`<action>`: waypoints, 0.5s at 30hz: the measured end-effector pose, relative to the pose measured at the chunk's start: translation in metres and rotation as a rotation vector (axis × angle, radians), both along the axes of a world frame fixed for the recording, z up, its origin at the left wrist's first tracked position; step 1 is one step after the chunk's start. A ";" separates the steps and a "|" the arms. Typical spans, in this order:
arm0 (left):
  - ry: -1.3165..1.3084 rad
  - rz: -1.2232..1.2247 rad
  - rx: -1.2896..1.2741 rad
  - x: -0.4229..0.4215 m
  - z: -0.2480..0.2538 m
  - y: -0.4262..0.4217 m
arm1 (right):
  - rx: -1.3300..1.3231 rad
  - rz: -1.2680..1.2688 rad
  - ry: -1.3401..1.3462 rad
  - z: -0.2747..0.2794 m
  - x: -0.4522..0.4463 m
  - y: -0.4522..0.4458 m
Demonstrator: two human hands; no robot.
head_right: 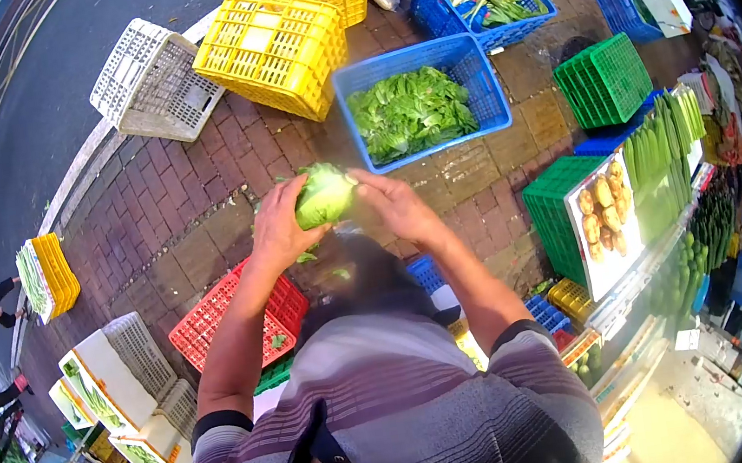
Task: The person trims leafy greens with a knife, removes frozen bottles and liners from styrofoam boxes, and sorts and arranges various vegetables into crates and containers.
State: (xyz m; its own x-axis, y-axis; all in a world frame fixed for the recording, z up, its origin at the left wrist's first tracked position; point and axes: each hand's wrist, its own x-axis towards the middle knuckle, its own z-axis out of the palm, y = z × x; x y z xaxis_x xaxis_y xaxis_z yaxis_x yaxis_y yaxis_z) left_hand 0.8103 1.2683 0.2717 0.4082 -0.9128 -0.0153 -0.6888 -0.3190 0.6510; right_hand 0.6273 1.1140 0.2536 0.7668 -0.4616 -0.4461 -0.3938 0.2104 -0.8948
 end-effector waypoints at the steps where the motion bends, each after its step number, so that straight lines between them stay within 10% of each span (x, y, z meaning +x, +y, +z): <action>1: 0.006 -0.003 -0.005 0.001 -0.001 0.001 | 0.065 0.003 0.025 0.005 0.000 -0.002; 7: 0.409 0.072 0.013 0.007 -0.006 0.005 | 0.645 -0.558 -0.095 0.012 0.014 -0.055; 9: 1.019 0.080 -0.047 0.015 -0.006 0.008 | 0.891 -0.624 -0.221 -0.029 0.009 -0.092; 15: 1.948 0.208 -0.347 0.006 0.032 0.030 | 0.624 -0.635 -0.176 -0.031 0.022 -0.099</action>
